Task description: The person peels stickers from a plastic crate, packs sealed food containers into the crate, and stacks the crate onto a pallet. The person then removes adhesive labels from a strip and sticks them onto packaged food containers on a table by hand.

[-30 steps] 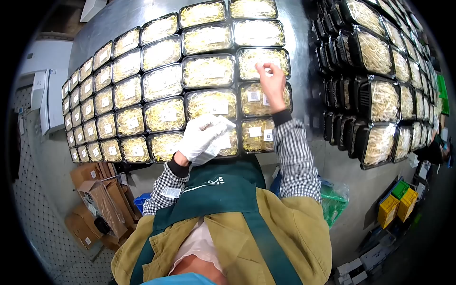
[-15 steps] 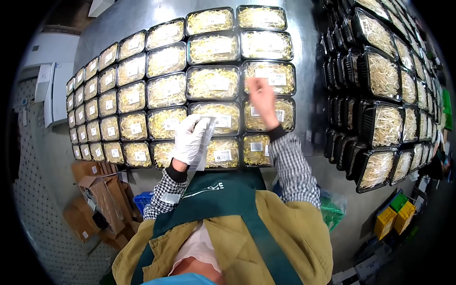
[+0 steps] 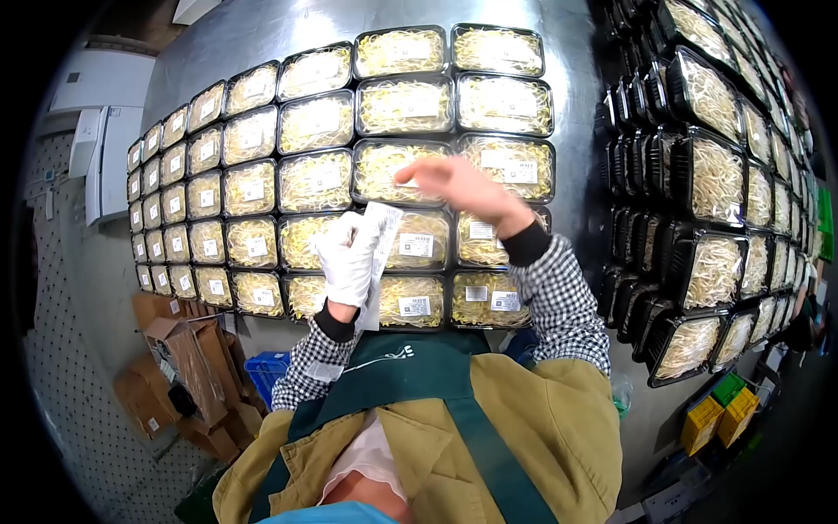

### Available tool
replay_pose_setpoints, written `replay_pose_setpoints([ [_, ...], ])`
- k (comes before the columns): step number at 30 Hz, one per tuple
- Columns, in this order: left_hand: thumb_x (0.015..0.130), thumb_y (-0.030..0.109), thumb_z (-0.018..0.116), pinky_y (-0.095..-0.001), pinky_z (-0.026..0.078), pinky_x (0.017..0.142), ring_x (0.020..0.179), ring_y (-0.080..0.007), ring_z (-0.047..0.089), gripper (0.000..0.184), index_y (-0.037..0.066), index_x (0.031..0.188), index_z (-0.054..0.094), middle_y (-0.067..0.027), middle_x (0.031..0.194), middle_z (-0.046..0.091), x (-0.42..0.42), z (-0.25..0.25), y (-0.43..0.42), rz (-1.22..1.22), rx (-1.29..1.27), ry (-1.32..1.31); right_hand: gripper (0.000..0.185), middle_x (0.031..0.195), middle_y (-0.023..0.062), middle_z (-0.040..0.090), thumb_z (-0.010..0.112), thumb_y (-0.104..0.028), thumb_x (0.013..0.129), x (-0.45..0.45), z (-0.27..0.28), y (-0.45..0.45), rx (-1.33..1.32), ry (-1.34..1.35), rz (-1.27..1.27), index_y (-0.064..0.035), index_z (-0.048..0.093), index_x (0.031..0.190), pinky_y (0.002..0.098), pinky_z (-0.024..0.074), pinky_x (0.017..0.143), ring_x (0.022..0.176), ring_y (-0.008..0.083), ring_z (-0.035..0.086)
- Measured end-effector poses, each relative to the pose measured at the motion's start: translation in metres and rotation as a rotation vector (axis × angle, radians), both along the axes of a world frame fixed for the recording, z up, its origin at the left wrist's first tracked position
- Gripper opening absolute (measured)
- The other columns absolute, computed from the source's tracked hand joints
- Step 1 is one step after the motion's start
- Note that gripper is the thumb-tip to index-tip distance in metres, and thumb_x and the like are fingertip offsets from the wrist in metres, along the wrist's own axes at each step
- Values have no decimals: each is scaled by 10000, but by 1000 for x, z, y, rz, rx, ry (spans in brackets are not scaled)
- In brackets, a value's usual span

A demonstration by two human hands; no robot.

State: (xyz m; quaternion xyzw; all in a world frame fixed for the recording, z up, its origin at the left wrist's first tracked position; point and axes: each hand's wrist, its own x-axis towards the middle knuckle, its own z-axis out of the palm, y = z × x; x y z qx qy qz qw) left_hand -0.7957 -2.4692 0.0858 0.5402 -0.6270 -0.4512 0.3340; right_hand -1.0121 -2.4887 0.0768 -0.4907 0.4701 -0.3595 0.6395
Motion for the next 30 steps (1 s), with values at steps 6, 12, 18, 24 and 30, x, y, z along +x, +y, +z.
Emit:
replay_pose_setpoints([
  [6, 876, 87, 613, -223, 480, 662, 731, -84, 589, 78, 10, 877, 632, -34, 803, 633, -8, 8, -16, -203, 503, 332, 125, 876, 18, 666, 615, -125, 892, -1, -46, -5, -6, -241, -602, -21, 675, 926, 231, 465, 759, 810, 73, 587],
  [12, 865, 110, 637, -238, 507, 750, 835, -111, 629, 229, 15, 1073, 642, -65, 945, 662, -7, 44, 2, -699, 475, 285, 246, 890, 54, 579, 674, -363, 797, -101, -135, -77, -422, 1217, -779, -118, 654, 810, 404, 359, 818, 933, 247, 528],
  [18, 893, 67, 590, -232, 506, 752, 866, -115, 625, 171, -10, 1044, 612, -74, 941, 661, 6, 21, -8, -335, 624, 402, 352, 959, 60, 550, 686, -385, 787, -92, -147, -83, -481, 1406, -791, -125, 607, 1011, 408, 312, 836, 956, 229, 495],
  [24, 889, 82, 618, -215, 353, 537, 610, -43, 432, 241, 37, 675, 517, 13, 667, 519, 7, -9, -28, -4, 36, 28, 223, 960, 69, 602, 549, -251, 911, -43, -115, -55, -230, 603, -715, -69, 626, 1013, 365, 415, 801, 919, 185, 557],
  [30, 839, 99, 688, -221, 316, 487, 556, -38, 381, 248, 36, 654, 537, 45, 602, 472, 8, -28, -31, 30, 80, 28, 183, 976, 66, 666, 641, -156, 866, 61, -40, 16, 307, -261, -328, -17, 655, 985, 279, 466, 854, 913, 139, 602],
])
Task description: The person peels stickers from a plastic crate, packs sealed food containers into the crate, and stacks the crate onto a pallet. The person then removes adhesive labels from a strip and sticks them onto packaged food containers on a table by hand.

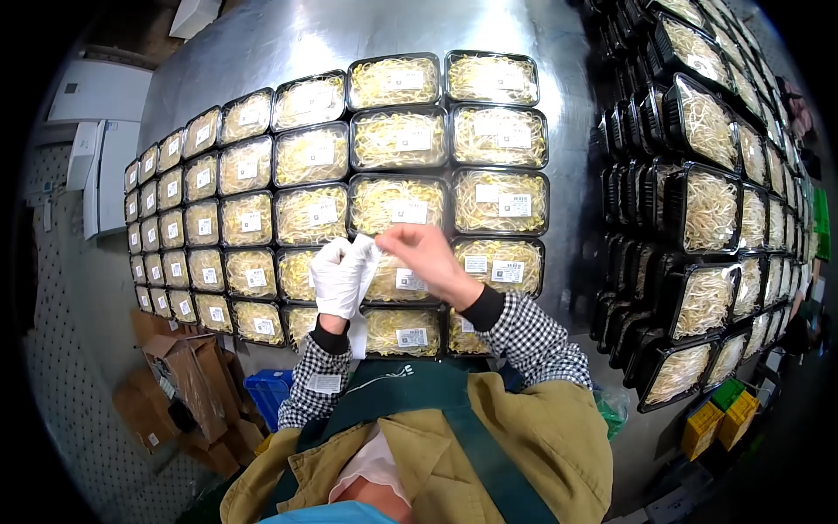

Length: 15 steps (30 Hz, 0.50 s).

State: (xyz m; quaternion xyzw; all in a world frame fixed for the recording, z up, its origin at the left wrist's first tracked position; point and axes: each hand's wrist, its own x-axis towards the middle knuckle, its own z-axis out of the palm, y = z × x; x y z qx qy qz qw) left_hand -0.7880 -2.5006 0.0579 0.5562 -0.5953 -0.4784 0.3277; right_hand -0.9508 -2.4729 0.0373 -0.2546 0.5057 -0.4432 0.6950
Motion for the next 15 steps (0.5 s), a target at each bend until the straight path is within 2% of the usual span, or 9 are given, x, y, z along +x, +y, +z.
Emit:
replay_pose_setpoints([
  [1, 836, 83, 680, -203, 353, 529, 595, -35, 415, 186, 30, 703, 562, 41, 644, 505, 1, 0, 0, -7, 175, 65, 124, 949, 65, 660, 637, -99, 861, -11, 2, -11, 24, 110, -22, -7, 650, 944, 280, 470, 852, 881, 143, 601],
  [3, 838, 68, 667, -201, 390, 582, 644, -34, 463, 117, 23, 765, 588, 26, 696, 547, 3, 13, 0, -172, 286, 102, 209, 802, 39, 656, 604, -193, 900, -48, -36, -52, -242, 283, -369, 5, 650, 947, 251, 469, 737, 752, 92, 580],
  [4, 842, 51, 653, -200, 409, 621, 677, -37, 494, 69, 18, 805, 605, 14, 732, 577, 8, 9, 4, -156, 382, 213, 236, 773, 42, 639, 574, -216, 922, -81, -44, -84, -273, 498, -460, 10, 642, 919, 250, 451, 691, 725, 87, 548],
  [5, 839, 42, 655, -197, 416, 616, 682, -43, 515, 57, 11, 816, 614, 13, 749, 594, 8, 12, 11, -48, 439, 329, 301, 734, 41, 617, 557, -277, 933, -114, -40, -114, -241, 682, -475, 12, 640, 917, 246, 425, 647, 685, 72, 504],
  [7, 836, 29, 656, -195, 412, 619, 687, -39, 503, 55, 8, 812, 612, 19, 759, 587, 12, 19, 13, 41, 411, 329, 385, 838, 79, 652, 547, -359, 930, -162, -49, -160, -299, 740, -247, 10, 641, 988, 279, 457, 731, 780, 107, 566],
  [10, 839, 20, 653, -197, 413, 624, 691, -35, 492, 51, 6, 813, 612, 26, 768, 580, 20, 1, 7, 214, 172, 194, 447, 1128, 112, 630, 534, -440, 915, -99, -5, -153, -370, 455, 526, -58, 628, 1128, 367, 429, 958, 1087, 211, 564],
  [12, 846, 9, 641, -195, 411, 627, 693, -35, 489, 39, 2, 819, 614, 26, 770, 578, 22, -1, -2, 223, 116, 164, 374, 1049, 68, 646, 630, -333, 875, -43, 18, -118, -388, 257, 739, -48, 620, 1117, 297, 473, 852, 891, 131, 603],
  [14, 853, 11, 633, -191, 416, 638, 702, -38, 502, 16, -1, 847, 624, 16, 788, 594, 19, 0, -9, 229, 112, 164, 233, 905, 10, 658, 679, -227, 853, -12, 5, -85, -179, 89, 545, -40, 664, 992, 237, 459, 772, 817, 70, 572],
  [15, 856, 13, 629, -189, 419, 644, 706, -41, 509, 15, -1, 864, 629, 12, 797, 601, 24, -6, -8, 206, 119, 128, 176, 861, -2, 650, 667, -199, 864, -11, -5, -78, -236, 58, 430, -39, 669, 938, 227, 450, 748, 791, 50, 558],
])
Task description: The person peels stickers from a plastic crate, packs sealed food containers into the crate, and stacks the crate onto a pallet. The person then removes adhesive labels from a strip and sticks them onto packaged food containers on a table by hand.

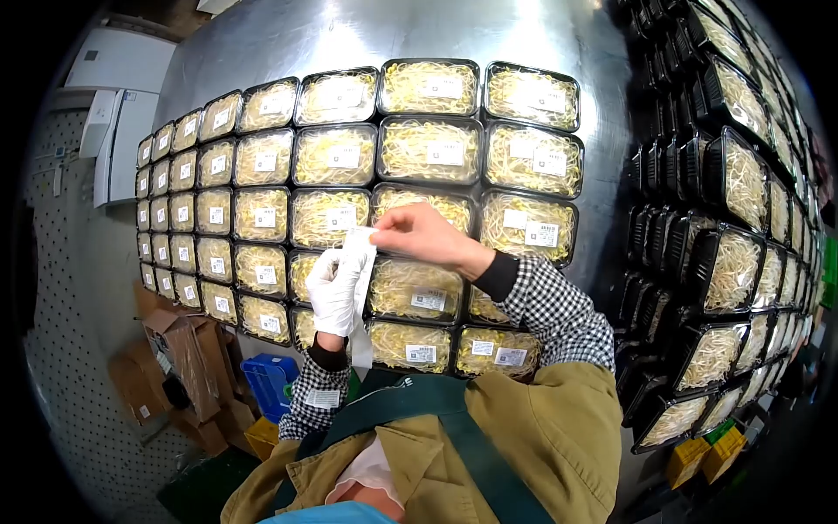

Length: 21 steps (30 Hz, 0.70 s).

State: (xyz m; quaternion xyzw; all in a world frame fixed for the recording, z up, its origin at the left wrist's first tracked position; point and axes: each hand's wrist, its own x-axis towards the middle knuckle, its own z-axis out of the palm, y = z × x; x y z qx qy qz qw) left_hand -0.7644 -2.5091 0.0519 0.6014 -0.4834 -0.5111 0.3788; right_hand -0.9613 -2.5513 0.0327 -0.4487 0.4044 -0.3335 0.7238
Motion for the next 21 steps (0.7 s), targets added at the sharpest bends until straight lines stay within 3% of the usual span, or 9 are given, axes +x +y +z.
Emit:
replay_pose_setpoints([
  [3, 865, 15, 616, -185, 436, 668, 736, -55, 544, 53, -12, 907, 634, -5, 827, 624, 3, 4, 1, -101, 80, 15, 156, 810, -9, 637, 630, -188, 889, -53, -23, -34, -7, 280, -472, -49, 663, 953, 214, 426, 629, 717, 42, 535],
  [4, 868, 16, 612, -184, 443, 678, 749, -60, 559, 66, -17, 920, 634, -11, 836, 631, 2, 9, 2, -139, 111, 39, 141, 757, 8, 625, 624, -213, 881, -90, -34, -59, -317, 389, -620, -83, 654, 924, 270, 455, 641, 698, 94, 548],
  [5, 872, 12, 598, -195, 472, 714, 790, -78, 591, 115, -41, 968, 631, -38, 867, 646, -2, 11, 7, -74, 200, 241, 186, 794, 40, 644, 602, -261, 885, -119, -20, -81, -154, 742, -729, -83, 653, 891, 313, 462, 640, 729, 158, 588],
  [6, 877, 17, 592, -212, 494, 741, 821, -93, 610, 183, -59, 1042, 618, -69, 903, 655, -7, 25, 7, -54, 297, 323, 270, 849, 76, 648, 575, -347, 886, -162, -62, -106, -549, 1162, -801, -92, 657, 856, 363, 442, 707, 797, 220, 601],
  [10, 897, 36, 580, -217, 503, 713, 781, -91, 617, 249, -57, 1128, 579, -75, 920, 649, 3, 26, 15, -119, 287, 328, 357, 898, 93, 600, 607, -461, 831, -198, -89, -140, -440, 1676, -565, -108, 663, 840, 437, 340, 809, 902, 262, 543],
  [11, 900, 36, 574, -216, 502, 714, 782, -91, 617, 253, -56, 1136, 573, -75, 917, 647, 7, 29, 16, -114, 322, 342, 383, 917, 98, 583, 618, -478, 817, -191, -101, -137, -578, 1758, -638, -97, 655, 844, 450, 329, 819, 909, 263, 536],
  [14, 908, 31, 557, -218, 503, 712, 781, -99, 615, 218, -53, 1109, 567, -71, 895, 640, 17, 35, 17, -114, 364, 348, 413, 931, 98, 575, 616, -480, 817, -190, -110, -137, -579, 1787, -652, -83, 629, 929, 446, 325, 832, 924, 256, 534],
  [19, 892, 7, 565, -212, 490, 709, 777, -97, 613, 95, -26, 972, 605, -60, 873, 645, 29, 35, 20, -73, 272, 255, 140, 943, 118, 575, 546, -130, 865, -170, -105, -129, -718, 1598, -927, -44, 586, 969, 414, 410, 777, 896, 286, 542],
  [21, 885, 12, 581, -209, 448, 664, 730, -78, 559, 30, -6, 902, 599, -33, 815, 606, 30, 21, 15, -20, 146, 166, 178, 910, 136, 614, 548, -143, 883, -104, -81, -99, -341, 1096, -642, -13, 598, 994, 383, 479, 706, 808, 252, 598],
])
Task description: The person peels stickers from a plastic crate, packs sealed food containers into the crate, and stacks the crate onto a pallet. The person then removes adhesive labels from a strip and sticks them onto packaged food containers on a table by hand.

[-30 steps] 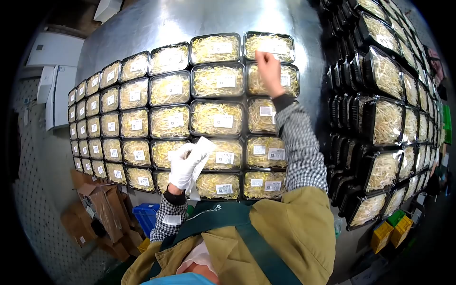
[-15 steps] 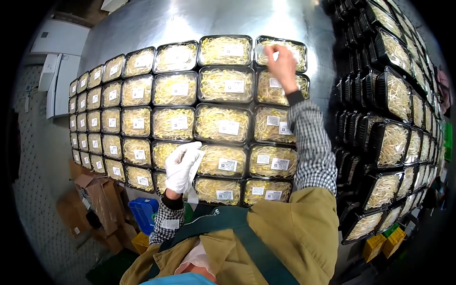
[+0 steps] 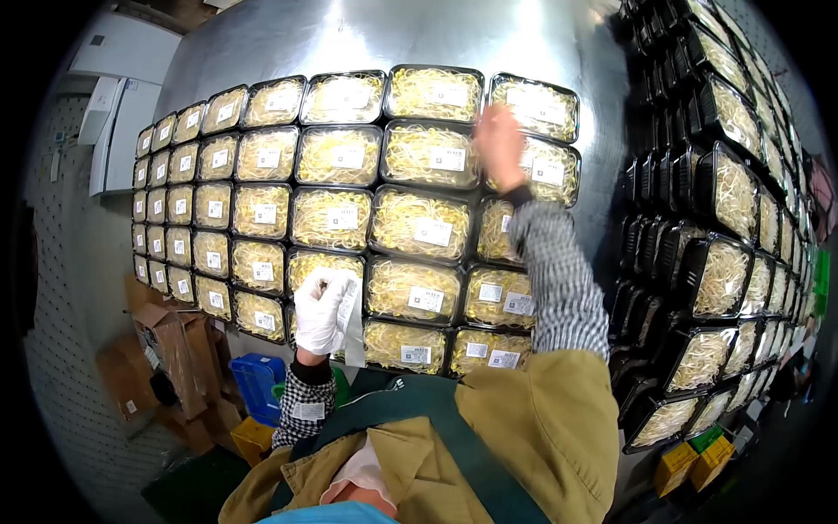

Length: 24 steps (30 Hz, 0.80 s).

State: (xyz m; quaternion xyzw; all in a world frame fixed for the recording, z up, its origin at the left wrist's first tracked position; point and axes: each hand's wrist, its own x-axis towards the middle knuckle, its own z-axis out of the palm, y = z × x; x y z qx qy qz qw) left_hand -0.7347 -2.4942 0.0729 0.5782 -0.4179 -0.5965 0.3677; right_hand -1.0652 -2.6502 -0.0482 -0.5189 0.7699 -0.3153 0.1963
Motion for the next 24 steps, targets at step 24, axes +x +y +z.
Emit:
replay_pose_setpoints([
  [24, 854, -7, 581, -220, 474, 542, 640, -104, 619, 72, -49, 876, 636, -99, 783, 670, 65, 41, 47, 51, 272, 60, 382, 943, 100, 605, 648, -398, 823, 72, -20, -101, -308, 395, -6, -73, 605, 1020, 425, 396, 817, 945, 268, 546],
])
